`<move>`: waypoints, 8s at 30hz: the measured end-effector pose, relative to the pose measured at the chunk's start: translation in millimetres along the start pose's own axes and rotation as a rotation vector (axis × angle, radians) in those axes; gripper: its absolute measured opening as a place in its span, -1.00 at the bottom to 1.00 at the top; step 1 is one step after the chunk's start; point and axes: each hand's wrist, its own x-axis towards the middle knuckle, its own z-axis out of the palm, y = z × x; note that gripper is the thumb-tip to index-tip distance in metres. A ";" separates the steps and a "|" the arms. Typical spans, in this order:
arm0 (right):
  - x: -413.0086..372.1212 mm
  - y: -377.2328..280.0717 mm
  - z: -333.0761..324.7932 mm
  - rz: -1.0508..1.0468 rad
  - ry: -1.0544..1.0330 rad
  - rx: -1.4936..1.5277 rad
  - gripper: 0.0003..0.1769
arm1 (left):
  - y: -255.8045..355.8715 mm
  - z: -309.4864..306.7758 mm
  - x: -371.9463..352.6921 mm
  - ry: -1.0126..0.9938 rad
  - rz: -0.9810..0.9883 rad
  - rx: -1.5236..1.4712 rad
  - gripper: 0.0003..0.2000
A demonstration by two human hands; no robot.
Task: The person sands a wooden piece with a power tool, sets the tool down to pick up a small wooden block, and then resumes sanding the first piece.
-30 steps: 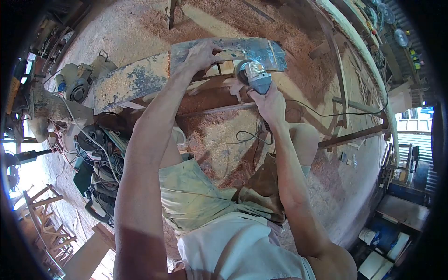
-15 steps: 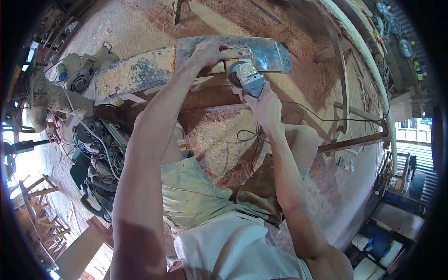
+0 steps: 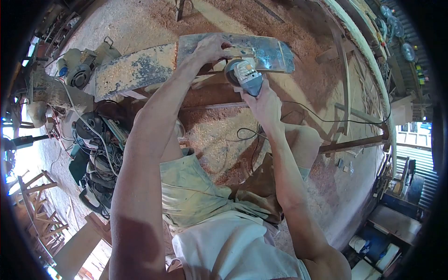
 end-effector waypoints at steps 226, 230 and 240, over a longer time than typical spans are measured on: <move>-16.1 49.9 -16.7 0.157 0.202 0.272 -0.14 | -12.0 36.7 -36.0 0.158 0.120 0.161 -0.43; -17.3 48.1 -2.7 0.163 0.126 0.173 -0.15 | -8.4 37.8 -29.3 0.096 0.042 0.212 -0.36; -16.3 29.0 1.0 0.060 0.055 0.087 -0.25 | 1.0 38.2 -21.2 0.058 -0.040 0.219 -0.34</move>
